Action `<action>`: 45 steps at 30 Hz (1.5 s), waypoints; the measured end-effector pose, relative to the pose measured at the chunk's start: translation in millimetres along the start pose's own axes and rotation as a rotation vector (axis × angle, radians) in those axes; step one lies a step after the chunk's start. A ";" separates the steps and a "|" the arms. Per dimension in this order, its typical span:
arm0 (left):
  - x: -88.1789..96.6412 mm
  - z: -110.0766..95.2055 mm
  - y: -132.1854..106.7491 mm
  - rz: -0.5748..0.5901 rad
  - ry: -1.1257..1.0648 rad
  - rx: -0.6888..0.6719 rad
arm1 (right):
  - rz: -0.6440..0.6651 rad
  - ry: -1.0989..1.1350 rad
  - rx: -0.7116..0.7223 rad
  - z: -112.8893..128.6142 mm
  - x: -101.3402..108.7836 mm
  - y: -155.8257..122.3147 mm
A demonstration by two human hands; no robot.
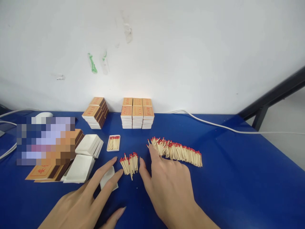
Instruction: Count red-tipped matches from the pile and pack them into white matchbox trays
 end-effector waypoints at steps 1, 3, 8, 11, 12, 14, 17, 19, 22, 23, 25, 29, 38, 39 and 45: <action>-0.3 -0.7 -0.6 0.007 0.000 0.001 | 0.003 0.013 0.002 0.4 -0.2 -0.2; -1.3 -1.6 -2.2 0.032 -0.003 0.004 | -0.009 0.035 0.000 0.7 0.2 -0.7; -2.7 -0.4 -3.1 0.046 0.007 0.012 | -0.049 0.021 -0.013 -0.7 2.1 -1.2; -2.4 0.4 -0.9 0.034 0.010 0.006 | -0.039 0.010 -0.018 -1.1 1.5 -1.0; -1.9 0.3 -0.4 0.025 0.007 0.002 | -0.038 0.004 -0.015 -0.9 1.3 -0.8; -1.7 0.2 -0.4 0.025 0.001 0.004 | -0.043 -0.006 -0.005 -0.4 1.4 -0.5; -2.0 0.1 -2.2 0.045 -0.005 0.012 | -0.061 -0.006 0.012 -0.2 2.1 -0.2; -0.9 -0.4 -2.9 0.034 -0.003 0.010 | -0.083 0.000 0.024 -0.6 3.3 -0.1; 1.1 -1.4 -0.7 0.013 -0.002 0.008 | -0.108 0.022 0.038 -1.5 4.6 -0.3; 1.4 -1.7 0.7 0.012 -0.005 0.007 | -0.114 0.032 0.037 -2.0 4.6 -0.2; 2.3 -2.0 3.6 -0.002 -0.011 0.006 | -0.127 0.051 0.031 -3.1 3.8 0.6; 2.2 -1.5 6.0 -0.012 -0.004 -0.001 | -0.153 0.046 -0.004 -6.3 -1.8 4.8; 4.4 -2.0 4.5 -0.030 0.013 -0.005 | -0.138 0.082 -0.053 -6.0 -6.9 7.2; 4.1 -2.1 4.1 -0.015 0.010 0.000 | -0.124 0.096 -0.061 -5.4 -5.4 6.4; 3.3 -1.2 -0.3 -0.012 0.011 0.009 | 0.018 0.254 -0.131 -3.7 0.0 5.9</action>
Point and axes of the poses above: each hand's wrist, its own y-axis towards the middle knuckle, its own x-axis out of the back of the hand, z = x × y, the point moved 4 cm from there along y, towards the middle knuckle, and after that the axes turned 1 degree about x, right-handed, at the moved point
